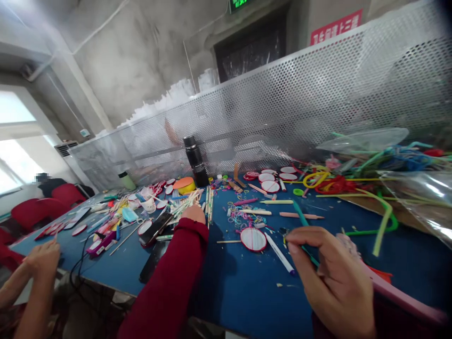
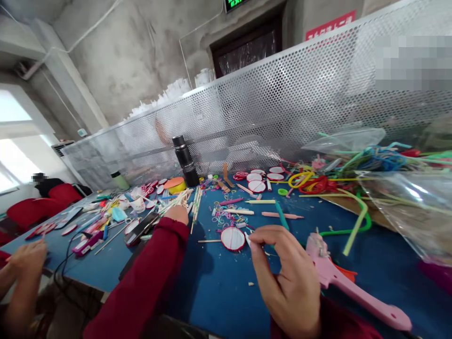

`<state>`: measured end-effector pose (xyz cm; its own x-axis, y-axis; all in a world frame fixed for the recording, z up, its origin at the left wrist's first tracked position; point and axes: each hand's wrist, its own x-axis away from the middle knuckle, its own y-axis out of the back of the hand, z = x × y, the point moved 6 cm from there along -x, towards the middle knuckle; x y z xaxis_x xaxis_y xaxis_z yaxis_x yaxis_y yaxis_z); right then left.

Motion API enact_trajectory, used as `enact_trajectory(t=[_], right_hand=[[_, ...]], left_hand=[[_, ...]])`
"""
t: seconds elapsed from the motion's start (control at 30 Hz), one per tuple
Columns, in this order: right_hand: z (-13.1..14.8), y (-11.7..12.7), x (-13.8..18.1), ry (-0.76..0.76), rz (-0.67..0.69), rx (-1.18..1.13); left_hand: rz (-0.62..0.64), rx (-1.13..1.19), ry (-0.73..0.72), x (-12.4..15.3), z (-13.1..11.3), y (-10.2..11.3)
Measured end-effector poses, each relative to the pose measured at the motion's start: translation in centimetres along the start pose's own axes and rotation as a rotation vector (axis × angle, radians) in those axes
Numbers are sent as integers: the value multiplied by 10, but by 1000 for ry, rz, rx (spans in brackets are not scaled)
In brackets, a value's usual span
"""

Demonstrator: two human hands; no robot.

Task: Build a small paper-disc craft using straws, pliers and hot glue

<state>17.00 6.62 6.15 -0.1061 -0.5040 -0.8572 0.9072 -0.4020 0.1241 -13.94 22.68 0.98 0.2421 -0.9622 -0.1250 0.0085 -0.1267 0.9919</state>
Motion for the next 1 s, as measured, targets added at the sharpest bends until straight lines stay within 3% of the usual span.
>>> enact_trajectory(t=[0.27,0.47,0.67,1.0], right_hand=[[-4,2,0,20,-13,83],[-1,2,2,-1,7,7],[7,-1,12,-64,96,-170],[17,-3,17,-40,144,-215]], left_hand=[[-37,-69,90,-8,23,1],[-41,-76,145,-21,40,-14],[-104,-24,72,-12,29,-11],[23,111,-58,-15,39,-3]])
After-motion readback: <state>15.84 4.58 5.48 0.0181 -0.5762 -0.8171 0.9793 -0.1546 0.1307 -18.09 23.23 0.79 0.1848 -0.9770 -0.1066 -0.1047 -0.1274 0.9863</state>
